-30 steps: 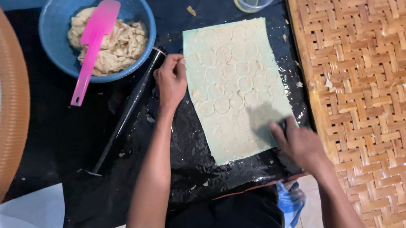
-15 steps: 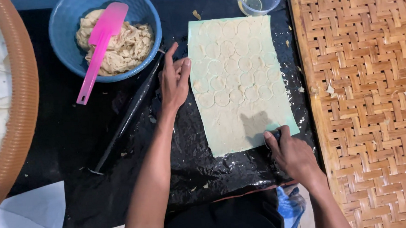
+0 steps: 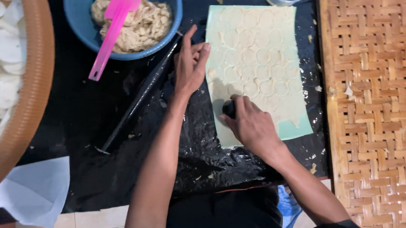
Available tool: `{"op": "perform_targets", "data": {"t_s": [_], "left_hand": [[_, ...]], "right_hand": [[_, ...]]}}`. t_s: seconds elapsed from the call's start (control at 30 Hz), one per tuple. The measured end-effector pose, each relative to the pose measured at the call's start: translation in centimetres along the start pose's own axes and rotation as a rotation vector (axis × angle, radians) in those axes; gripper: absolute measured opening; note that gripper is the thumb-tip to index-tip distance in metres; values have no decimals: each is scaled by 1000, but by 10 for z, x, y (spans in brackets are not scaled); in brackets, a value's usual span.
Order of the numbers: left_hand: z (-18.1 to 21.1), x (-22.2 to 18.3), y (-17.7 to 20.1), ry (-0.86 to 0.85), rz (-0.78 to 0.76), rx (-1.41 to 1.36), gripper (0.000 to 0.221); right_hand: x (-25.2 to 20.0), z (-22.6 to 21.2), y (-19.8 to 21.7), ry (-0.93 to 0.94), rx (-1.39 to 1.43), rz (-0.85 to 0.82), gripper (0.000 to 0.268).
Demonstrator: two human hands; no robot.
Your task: Cutting circular shapes from a thin sheet of dough using a small round cutter.
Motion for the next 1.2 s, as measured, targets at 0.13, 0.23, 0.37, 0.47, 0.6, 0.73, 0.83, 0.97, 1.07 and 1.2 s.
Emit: {"op": "perform_targets", "data": {"t_s": [0.13, 0.23, 0.37, 0.47, 0.6, 0.73, 0.83, 0.97, 1.07, 1.2], "left_hand": [[6, -1, 3, 6, -4, 28, 57], [8, -1, 3, 1, -23, 46, 58], [6, -3, 2, 8, -26, 31, 60], [5, 2, 3, 1, -24, 32, 60], [5, -1, 0, 3, -27, 34, 58], [6, 0, 2, -18, -6, 52, 58], [8, -2, 2, -16, -10, 53, 57], [6, -1, 1, -21, -1, 41, 57], [6, -3, 3, -24, 4, 43, 58], [8, -1, 2, -18, -5, 42, 59]], "right_hand": [[10, -9, -23, 81, -80, -7, 54], [14, -13, -40, 100, -180, 7, 53], [14, -10, -48, 54, -344, -21, 52], [19, -10, -39, 176, -338, 35, 50], [16, -12, -50, 152, -354, 31, 48], [15, -7, -52, 115, -393, 52, 50], [11, -10, -53, 149, -420, 74, 51], [13, -5, -54, 51, -361, 43, 53], [14, 5, -33, -1, -212, -24, 51], [5, 21, 11, -83, -3, 2, 47]]}}
Point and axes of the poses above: each hand's wrist, its own x-axis towards the middle knuckle, its own y-axis out of the back of the hand, z = x × y, the point moved 5 cm from there along x, towards the middle knuckle, and after that the axes turned 9 degrees about z, right-handed, at the moved point
